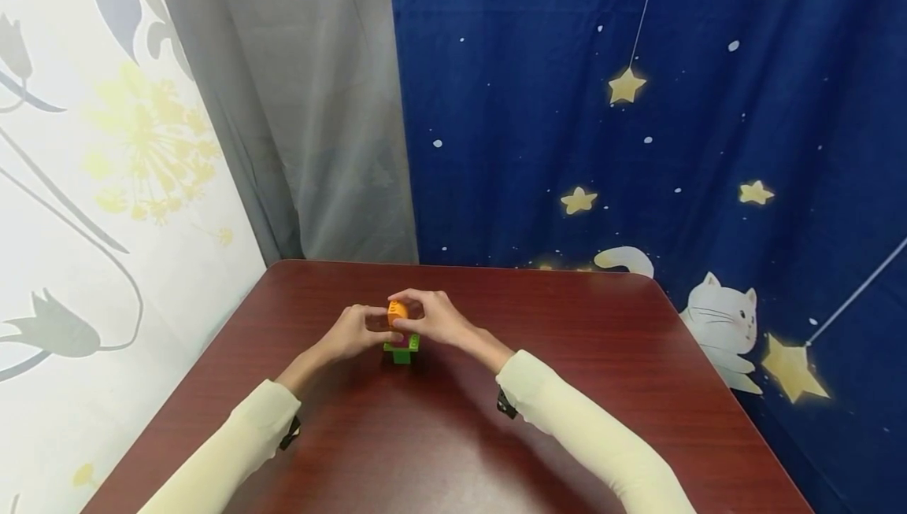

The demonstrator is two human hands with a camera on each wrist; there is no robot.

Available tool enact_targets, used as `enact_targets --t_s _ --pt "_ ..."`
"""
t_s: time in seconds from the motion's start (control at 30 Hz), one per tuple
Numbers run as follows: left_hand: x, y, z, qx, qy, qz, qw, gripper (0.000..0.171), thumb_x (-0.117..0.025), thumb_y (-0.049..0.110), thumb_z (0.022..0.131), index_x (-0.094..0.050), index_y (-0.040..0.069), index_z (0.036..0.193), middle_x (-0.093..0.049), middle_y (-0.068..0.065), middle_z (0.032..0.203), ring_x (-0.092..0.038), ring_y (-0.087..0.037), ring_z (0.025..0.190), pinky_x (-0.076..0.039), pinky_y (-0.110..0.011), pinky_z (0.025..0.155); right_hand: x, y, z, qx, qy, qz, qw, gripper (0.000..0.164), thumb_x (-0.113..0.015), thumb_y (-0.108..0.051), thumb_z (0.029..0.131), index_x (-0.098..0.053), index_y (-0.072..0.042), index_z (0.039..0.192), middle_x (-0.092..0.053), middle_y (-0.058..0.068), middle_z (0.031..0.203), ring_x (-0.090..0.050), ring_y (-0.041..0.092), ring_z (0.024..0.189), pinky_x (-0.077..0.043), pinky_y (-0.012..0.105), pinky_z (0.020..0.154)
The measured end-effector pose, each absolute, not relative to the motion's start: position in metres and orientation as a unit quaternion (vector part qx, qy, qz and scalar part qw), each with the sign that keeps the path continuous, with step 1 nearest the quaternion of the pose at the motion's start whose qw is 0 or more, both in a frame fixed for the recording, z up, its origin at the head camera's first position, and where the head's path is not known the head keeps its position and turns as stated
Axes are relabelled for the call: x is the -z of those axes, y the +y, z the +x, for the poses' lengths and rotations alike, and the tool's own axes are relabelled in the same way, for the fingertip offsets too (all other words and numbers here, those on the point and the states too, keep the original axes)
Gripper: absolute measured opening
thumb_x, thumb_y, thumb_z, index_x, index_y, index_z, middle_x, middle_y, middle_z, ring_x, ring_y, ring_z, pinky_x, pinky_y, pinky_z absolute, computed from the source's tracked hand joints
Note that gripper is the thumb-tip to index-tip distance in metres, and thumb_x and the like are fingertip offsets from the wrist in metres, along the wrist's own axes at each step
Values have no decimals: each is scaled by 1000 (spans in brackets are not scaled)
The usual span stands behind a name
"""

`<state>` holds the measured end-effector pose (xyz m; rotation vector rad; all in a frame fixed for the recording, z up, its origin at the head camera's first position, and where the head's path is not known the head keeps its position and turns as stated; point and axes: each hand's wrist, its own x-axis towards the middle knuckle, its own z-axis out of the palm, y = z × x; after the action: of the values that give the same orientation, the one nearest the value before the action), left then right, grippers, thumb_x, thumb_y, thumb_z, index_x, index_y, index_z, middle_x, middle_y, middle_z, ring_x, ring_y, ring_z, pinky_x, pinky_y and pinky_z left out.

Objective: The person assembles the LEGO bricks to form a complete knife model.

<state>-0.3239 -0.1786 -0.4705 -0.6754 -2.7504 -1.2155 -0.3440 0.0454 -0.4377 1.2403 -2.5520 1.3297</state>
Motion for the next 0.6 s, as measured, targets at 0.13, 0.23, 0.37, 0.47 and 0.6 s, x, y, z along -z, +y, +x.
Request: enact_targets --t_s 0.13,0.23,0.37,0.47,0.6 --pt "471 -178 -324 395 -892 -220 29 38 -86 37 87 -78 18 118 -77 6 105 -69 -10 90 -59 -32 83 438 46 -345 -416 -820 393 6 41 -80 -13 94 -68 -11 132 -75 6 114 -74 21 97 -60 36 84" --pt "471 -178 -324 391 -892 -225 34 37 -86 38 87 -79 18 118 -77 5 105 -69 -10 91 -59 -33 84 438 46 -345 -416 -822 389 6 41 -80 -13 93 -69 -12 133 -75 6 115 -74 21 97 -60 36 84" --pt "471 -178 -325 385 -892 -233 45 36 -86 37 87 -79 17 116 -77 5 105 -69 -10 93 -59 -34 84 439 47 -345 -427 -816 390 4 43 -81 -13 92 -69 -11 133 -76 9 116 -74 25 100 -59 46 88" --pt "471 -178 -325 384 -891 -237 47 35 -86 35 87 -79 16 116 -77 4 105 -70 -10 93 -59 -34 83 439 48 -344 -431 -813 392 5 43 -81 -13 92 -68 -11 134 -75 10 117 -74 27 101 -58 48 89" --pt "472 -178 -324 381 -894 -232 49 37 -86 36 87 -79 15 117 -77 2 107 -71 -13 95 -59 -37 85 440 48 -344 -433 -811 392 6 43 -80 -14 93 -68 -11 134 -75 10 118 -74 26 100 -59 46 88"
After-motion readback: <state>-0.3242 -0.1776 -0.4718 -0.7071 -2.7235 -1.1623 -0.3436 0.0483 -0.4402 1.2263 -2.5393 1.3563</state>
